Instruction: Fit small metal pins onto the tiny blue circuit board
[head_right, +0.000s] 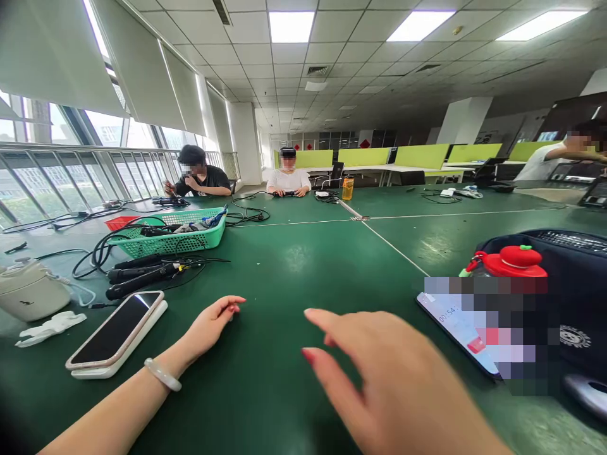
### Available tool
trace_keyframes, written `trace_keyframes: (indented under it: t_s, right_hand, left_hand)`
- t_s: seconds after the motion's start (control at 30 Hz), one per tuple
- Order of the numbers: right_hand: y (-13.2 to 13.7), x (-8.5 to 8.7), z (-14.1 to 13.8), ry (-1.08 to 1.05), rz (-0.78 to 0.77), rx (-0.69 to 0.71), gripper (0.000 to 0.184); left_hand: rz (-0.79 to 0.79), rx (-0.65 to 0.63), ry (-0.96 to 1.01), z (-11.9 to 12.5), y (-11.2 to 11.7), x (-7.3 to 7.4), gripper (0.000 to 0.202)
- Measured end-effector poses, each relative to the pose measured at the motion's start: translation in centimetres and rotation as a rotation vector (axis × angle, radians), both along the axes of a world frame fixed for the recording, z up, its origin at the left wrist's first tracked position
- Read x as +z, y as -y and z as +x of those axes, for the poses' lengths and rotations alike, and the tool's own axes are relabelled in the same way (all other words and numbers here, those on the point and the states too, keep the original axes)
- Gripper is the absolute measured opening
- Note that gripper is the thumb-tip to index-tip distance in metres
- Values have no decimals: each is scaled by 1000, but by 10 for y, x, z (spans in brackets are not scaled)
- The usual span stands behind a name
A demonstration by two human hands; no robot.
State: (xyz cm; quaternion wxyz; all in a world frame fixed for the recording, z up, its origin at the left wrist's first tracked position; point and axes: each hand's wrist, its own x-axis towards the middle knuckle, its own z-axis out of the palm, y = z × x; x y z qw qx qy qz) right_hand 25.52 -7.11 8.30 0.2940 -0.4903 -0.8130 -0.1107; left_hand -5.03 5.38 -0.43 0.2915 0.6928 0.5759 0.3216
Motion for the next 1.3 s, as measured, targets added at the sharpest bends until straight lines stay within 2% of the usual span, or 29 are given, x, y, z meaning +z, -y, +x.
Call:
trace_keyframes:
  t_s: [0.07,0.1,0.17,0.23,0.33,0.43,0.53,0.63,0.73,0.8,0.9,1.0,1.13,1.3]
  right_hand:
    - [-19,-3,-24,152,-150,39,29]
    - [-28,-9,-34,222,-251,34,26]
    - [-45,-27,-52,292,-418,29,24]
    - [-57,-49,-64,278,-496,64,25]
    - [-66,-76,-74,161,-514,156,40]
    - [-69,-91,-80,98,-473,248,46]
    - [-71,-95,-80,58,-469,281,43]
    - [-72,-95,-79,19,-488,301,37]
    - [-72,-95,-81,-34,-516,286,37]
    - [-70,-95,-85,-66,-510,257,40]
    - [-68,-96,-90,-63,-448,237,55]
    - [-67,-98,-92,-7,-462,311,63]
    - [-69,-100,-90,3,-518,412,55]
    - [-70,-100,-90,-1,-509,442,42]
  left_hand:
    - [-2,-241,104,13,15,7,32]
    - [9,-303,137,18,21,10,32]
    - [54,-348,162,25,32,14,31]
    - [118,-276,149,28,36,15,30]
    - [166,-57,139,26,32,12,29]
    - [69,51,176,25,26,7,30]
    - [-131,12,335,30,28,7,28]
    - [-346,-128,640,38,37,11,27]
    - [-451,-230,818,42,45,14,31]
    - [-432,-237,840,42,46,15,33]
    - [-370,-179,852,40,42,14,34]
    - [-321,-97,852,39,37,12,37]
    - [-309,-47,801,38,34,9,39]
    - [-291,-73,689,35,32,5,35]
